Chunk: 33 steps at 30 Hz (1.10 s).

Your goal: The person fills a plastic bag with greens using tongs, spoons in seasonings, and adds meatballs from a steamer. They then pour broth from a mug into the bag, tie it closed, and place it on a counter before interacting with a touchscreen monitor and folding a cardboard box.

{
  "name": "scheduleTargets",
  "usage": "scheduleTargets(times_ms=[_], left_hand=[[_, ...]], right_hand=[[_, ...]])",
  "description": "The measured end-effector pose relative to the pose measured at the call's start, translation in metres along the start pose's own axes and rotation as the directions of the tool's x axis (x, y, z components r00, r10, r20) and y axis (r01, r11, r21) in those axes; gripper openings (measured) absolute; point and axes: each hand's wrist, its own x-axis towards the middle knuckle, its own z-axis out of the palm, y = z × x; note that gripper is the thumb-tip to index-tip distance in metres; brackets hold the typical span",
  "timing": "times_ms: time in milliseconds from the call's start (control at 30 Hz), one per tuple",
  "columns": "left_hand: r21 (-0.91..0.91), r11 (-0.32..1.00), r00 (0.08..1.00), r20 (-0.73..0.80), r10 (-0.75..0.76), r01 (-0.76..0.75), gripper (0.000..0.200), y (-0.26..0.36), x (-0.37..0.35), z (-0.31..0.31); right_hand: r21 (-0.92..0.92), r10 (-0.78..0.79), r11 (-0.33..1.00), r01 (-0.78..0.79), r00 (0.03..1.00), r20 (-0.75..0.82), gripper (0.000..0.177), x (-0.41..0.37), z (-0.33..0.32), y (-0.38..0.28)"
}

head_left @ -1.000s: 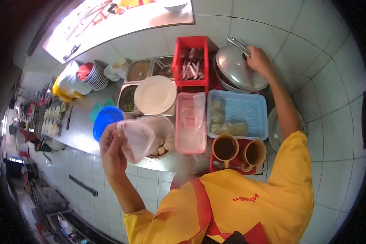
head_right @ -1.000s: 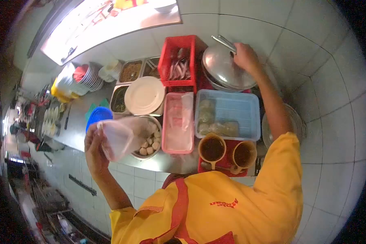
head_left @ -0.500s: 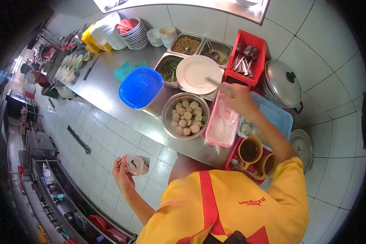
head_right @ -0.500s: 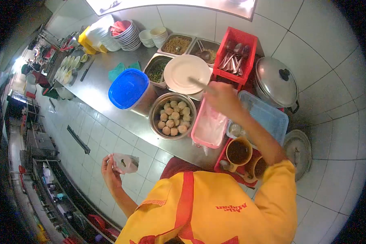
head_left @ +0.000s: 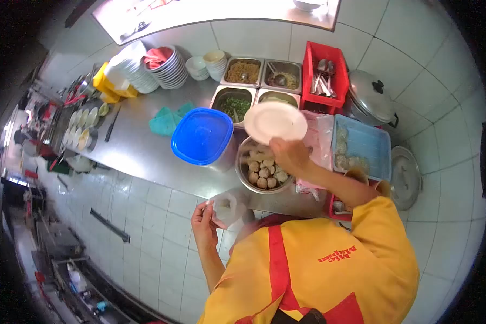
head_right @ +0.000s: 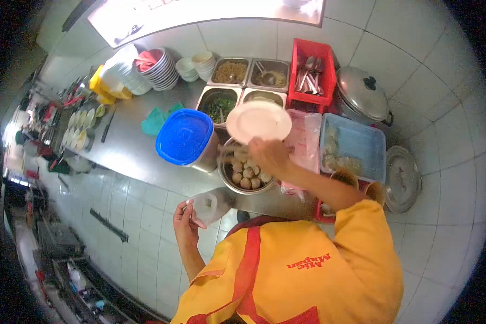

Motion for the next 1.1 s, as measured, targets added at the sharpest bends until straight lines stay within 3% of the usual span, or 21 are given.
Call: scheduleTargets(times_ms=[133, 200, 300, 333, 400, 467, 533, 600, 633, 700, 733, 800, 867, 933, 967, 1033, 1067, 1100], left_hand=[[0.028, 0.997, 0.987, 0.143, -0.07, 0.067, 0.013, 0.01, 0.031, -0.014], [0.054, 0.995, 0.976, 0.196, -0.097, 0.088, 0.013, 0.019, 0.044, -0.02], [0.099, 0.989, 0.95, 0.282, -0.134, 0.11, 0.014, 0.032, 0.051, -0.016], [0.136, 0.982, 0.941, 0.292, -0.169, 0.134, 0.014, 0.035, 0.052, -0.015], [0.191, 0.966, 0.917, 0.328, -0.227, 0.171, 0.013, 0.04, 0.055, -0.015], [0.283, 0.948, 0.854, 0.447, -0.267, 0.148, 0.013, 0.041, 0.054, -0.016], [0.338, 0.929, 0.811, 0.496, -0.31, 0.149, 0.013, 0.041, 0.048, -0.01], [0.389, 0.912, 0.779, 0.528, -0.337, 0.131, 0.013, 0.044, 0.038, 0.003], [0.412, 0.901, 0.744, 0.559, -0.367, 0.135, 0.013, 0.041, 0.033, 0.008], [0.424, 0.901, 0.73, 0.585, -0.353, 0.096, 0.012, 0.037, 0.025, 0.015], [0.436, 0.894, 0.709, 0.6, -0.371, 0.098, 0.012, 0.035, 0.02, 0.022], [0.427, 0.888, 0.697, 0.585, -0.416, 0.172, 0.013, 0.031, 0.005, 0.037], [0.45, 0.876, 0.664, 0.604, -0.442, 0.174, 0.013, 0.026, -0.008, 0.056], [0.473, 0.864, 0.622, 0.627, -0.468, 0.173, 0.012, 0.017, -0.022, 0.075], [0.477, 0.863, 0.625, 0.625, -0.468, 0.169, 0.012, 0.009, -0.027, 0.085], [0.475, 0.868, 0.613, 0.644, -0.457, 0.147, 0.012, -0.007, -0.037, 0.106], [0.498, 0.854, 0.607, 0.634, -0.479, 0.154, 0.012, -0.012, -0.042, 0.12], [0.499, 0.853, 0.626, 0.619, -0.474, 0.153, 0.012, -0.022, -0.046, 0.132]], right_hand=[[0.088, -0.009, 0.996, 0.013, 0.999, -0.044, 0.017, -0.051, -0.01, -0.056], [0.071, -0.115, 0.99, 0.122, 0.988, -0.099, 0.018, -0.066, -0.011, -0.078], [0.039, -0.038, 0.998, 0.039, 0.999, -0.007, 0.026, -0.082, 0.005, -0.092], [0.027, 0.001, 1.0, -0.001, 1.0, -0.003, 0.026, -0.084, 0.003, -0.096], [0.169, 0.273, 0.941, -0.294, 0.952, 0.138, 0.032, -0.067, -0.013, -0.098], [0.14, 0.495, 0.86, -0.491, 0.869, 0.003, 0.037, -0.038, -0.014, -0.098], [0.103, 0.576, 0.814, -0.572, 0.818, -0.009, 0.043, -0.016, 0.006, -0.085], [-0.015, 0.607, 0.79, -0.613, 0.779, 0.159, 0.054, -0.006, 0.033, -0.072], [-0.03, 0.651, 0.755, -0.655, 0.745, 0.143, 0.054, -0.009, 0.034, -0.076], [-0.16, 0.538, 0.788, -0.594, 0.792, -0.289, 0.066, -0.019, 0.031, -0.087], [-0.167, 0.559, 0.768, -0.618, 0.774, -0.296, 0.066, -0.03, 0.023, -0.085], [0.167, 0.561, 0.826, -0.538, 0.76, -0.329, 0.069, -0.055, -0.021, -0.093], [0.227, 0.61, 0.781, -0.582, 0.629, -0.483, 0.044, -0.096, -0.062, -0.091], [0.194, 0.586, 0.665, -0.722, 0.342, -0.735, 0.035, -0.158, -0.07, -0.066], [0.354, 0.627, 0.595, -0.721, 0.142, -0.766, 0.035, -0.183, -0.078, -0.058], [0.209, 0.475, 0.396, -0.894, 0.004, -0.88, 0.03, -0.246, -0.075, -0.03], [0.219, 0.488, 0.404, -0.888, 0.007, -0.873, 0.03, -0.273, -0.068, -0.021], [0.376, 0.702, 0.344, -0.86, -0.03, -0.712, 0.028, -0.299, -0.059, -0.013]])
